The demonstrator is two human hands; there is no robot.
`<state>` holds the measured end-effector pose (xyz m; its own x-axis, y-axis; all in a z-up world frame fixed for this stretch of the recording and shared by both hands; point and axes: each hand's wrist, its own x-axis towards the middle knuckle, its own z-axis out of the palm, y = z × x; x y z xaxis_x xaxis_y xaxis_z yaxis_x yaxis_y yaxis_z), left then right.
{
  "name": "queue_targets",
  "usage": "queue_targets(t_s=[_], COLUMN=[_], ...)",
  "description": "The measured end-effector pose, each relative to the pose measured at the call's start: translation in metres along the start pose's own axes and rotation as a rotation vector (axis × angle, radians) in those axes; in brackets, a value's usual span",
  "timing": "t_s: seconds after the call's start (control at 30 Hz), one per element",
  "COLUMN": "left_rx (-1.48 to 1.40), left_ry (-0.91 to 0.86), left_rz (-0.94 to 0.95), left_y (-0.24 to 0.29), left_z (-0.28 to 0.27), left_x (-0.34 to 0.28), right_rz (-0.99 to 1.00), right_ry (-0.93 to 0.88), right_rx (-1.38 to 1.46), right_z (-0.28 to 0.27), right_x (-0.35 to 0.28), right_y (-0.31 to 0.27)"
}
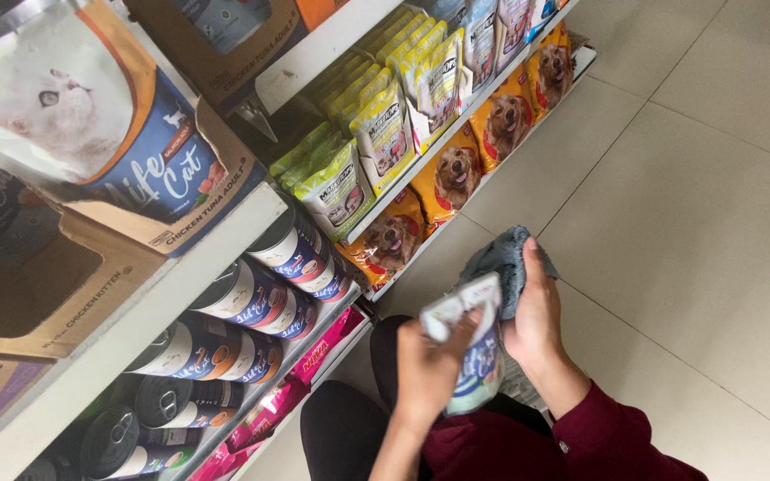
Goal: Wiping down pet food pouches with a cloth and organizing them neatly on grocery store shelves.
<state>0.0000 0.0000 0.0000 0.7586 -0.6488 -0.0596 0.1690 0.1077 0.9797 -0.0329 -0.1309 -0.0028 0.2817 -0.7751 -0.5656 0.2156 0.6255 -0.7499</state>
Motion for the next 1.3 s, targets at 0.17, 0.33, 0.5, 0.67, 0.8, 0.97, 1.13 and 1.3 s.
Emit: queue_targets(t_s=[0.17,0.33,0.5,0.67,0.8,0.97,1.13,1.3], left_rx=[-0.042,0.012,0.187,0.393,0.557,0.462,0.494,0.787], left_ry=[0.139,0.305,0.361,0.546,0.675,0.702,0.595,0.683], left_rz=[0.096,0.339,0.577,0.670,0.741,0.613,0.658,0.621], left_y=[0.057,0.160,0.238,0.327,0.385,0.413,0.413,0.397], left_z=[-0.016,-0.051,-0.092,-0.144,-0.183,-0.205,-0.224,-0.260], left_x=[0.007,-0.005,-0.029,-0.073,-0.091,-0.065,-0.025,0.016], right_rz=[0.168,-0.041,-0.591,-0.225,0.117,0.222,-0.112,0.199], right_ry=[-0.316,-0.447,-0.982,-0.828,-0.577,-0.524,-0.623,-0.380], right_rx=[-0.226,-0.598,-0.721,-0.650,-0.571,-0.542,-0.681,-0.615], right_z=[0.003,0.003,0.019,0.061,0.076,0.090,0.080,0.091], right_x=[-0.038,-0.056,-0.085,-0.166,-0.214,-0.243,-0.237,-0.261], right_y=[-0.010,-0.008,-0.006,-0.018,-0.018,-0.014,-0.006,-0.029])
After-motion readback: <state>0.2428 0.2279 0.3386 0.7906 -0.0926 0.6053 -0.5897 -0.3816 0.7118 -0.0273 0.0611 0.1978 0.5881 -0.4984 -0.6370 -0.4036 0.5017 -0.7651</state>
